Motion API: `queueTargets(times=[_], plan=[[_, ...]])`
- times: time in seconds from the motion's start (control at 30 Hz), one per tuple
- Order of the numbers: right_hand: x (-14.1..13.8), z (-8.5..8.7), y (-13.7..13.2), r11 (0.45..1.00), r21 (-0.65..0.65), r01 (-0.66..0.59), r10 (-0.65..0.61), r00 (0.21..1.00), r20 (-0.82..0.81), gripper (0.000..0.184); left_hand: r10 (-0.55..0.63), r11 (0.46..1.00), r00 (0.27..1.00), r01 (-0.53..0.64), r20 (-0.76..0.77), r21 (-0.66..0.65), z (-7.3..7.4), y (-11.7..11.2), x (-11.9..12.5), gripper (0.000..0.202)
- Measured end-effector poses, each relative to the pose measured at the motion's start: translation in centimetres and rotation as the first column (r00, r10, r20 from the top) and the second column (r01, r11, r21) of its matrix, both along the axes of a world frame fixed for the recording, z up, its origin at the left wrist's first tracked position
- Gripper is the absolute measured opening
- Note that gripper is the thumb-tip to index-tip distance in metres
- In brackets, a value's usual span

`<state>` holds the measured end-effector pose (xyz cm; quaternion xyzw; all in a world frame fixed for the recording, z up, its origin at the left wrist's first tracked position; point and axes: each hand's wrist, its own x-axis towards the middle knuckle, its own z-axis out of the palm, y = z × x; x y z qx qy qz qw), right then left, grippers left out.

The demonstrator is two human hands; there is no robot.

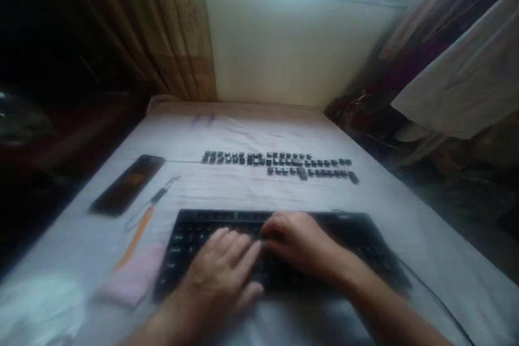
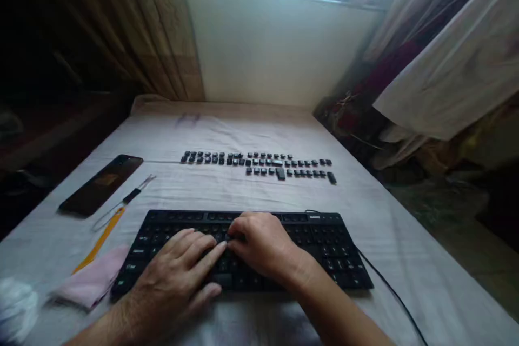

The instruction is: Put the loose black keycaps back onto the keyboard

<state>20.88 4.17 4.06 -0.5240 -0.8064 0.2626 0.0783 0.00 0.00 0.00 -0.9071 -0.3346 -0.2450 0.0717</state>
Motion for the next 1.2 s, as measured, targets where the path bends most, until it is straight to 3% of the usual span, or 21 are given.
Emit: queueTargets(times=[0.23,0.37,0.53,1.07,1.2], plan=[[0.4,0.2,0.6,0.998,-0.066,-0.018,0.01,0.993,-0.121,0.02,-0.005,1.0,1.0,0.005,0.007,-0.01,0.1,0.0,0.1,0.038],[0.5,-0.2,1.0,0.99,-0.112,0.085,-0.104,0.979,-0.175,0.021,-0.003,1.0,1.0,0.003,0.007,0.012,0.1,0.0,0.0,0.038],[0.0,-0.3,1.1,0.979,-0.121,0.163,-0.18,0.973,-0.141,0.017,-0.002,1.0,1.0,0.001,0.012,0.03,0.2,0.1,0.2,0.037],[-0.5,-0.1,0.8,0.978,-0.109,0.179,-0.182,0.983,-0.018,0.017,-0.013,1.0,1.0,0.013,-0.002,-0.012,0.1,0.1,0.2,0.037],[-0.8,-0.2,0.4,0.985,-0.054,0.163,-0.162,0.987,0.017,0.017,-0.007,1.0,1.0,0.007,-0.014,-0.013,0.1,0.1,0.2,0.037]])
